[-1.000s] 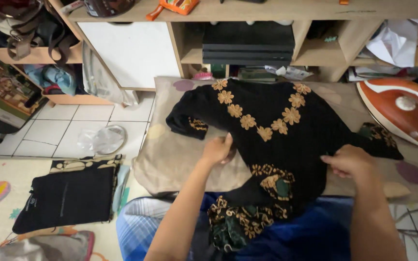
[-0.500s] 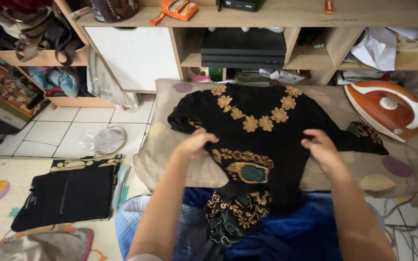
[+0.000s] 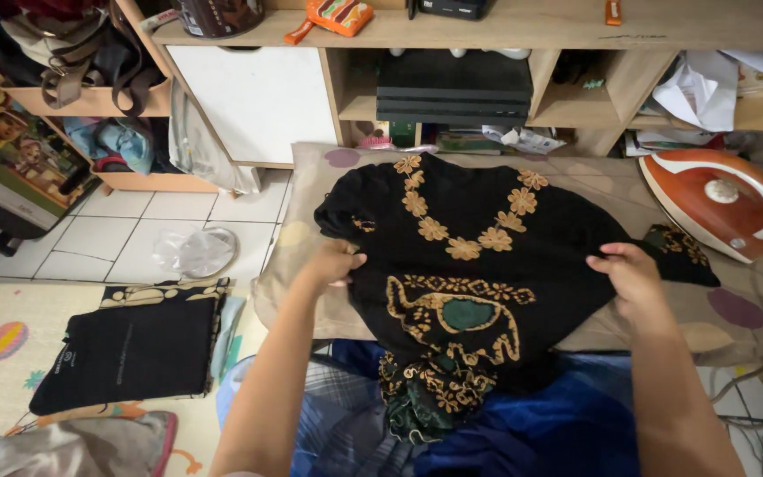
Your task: Ironing a black and gold decorated dress and a patterned skirt on an ironing board.
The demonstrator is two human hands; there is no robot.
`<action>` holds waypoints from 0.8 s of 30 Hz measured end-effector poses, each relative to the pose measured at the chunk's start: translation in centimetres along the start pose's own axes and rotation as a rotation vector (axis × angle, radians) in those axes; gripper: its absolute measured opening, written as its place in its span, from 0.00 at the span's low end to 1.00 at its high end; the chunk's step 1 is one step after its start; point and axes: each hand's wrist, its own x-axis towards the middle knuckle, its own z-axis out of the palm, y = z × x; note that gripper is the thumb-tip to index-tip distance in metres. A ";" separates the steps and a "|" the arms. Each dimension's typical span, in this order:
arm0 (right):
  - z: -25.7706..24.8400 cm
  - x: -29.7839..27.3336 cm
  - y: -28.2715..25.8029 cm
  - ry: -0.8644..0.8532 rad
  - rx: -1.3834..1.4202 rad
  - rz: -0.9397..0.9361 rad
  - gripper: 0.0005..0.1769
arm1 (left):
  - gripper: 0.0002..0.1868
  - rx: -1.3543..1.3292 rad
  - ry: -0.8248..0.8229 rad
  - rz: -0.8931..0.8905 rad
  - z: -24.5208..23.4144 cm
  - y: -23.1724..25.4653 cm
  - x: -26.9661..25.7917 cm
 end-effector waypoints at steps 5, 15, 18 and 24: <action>-1.8 0.4 -1.3 0.080 0.004 -0.079 0.20 | 0.18 -0.132 0.266 0.198 -0.8 1.7 -1.7; -2.5 1.6 2.0 0.122 -0.251 -0.102 0.14 | 0.21 -0.290 0.031 -0.058 -2.3 0.6 -3.7; -2.1 0.6 1.4 0.012 -0.528 -0.087 0.15 | 0.26 0.111 0.061 -0.046 -3.3 -1.6 -2.4; -1.8 0.8 -4.6 -0.209 -1.022 -0.039 0.24 | 0.20 0.429 0.324 0.119 -4.1 -1.0 -0.5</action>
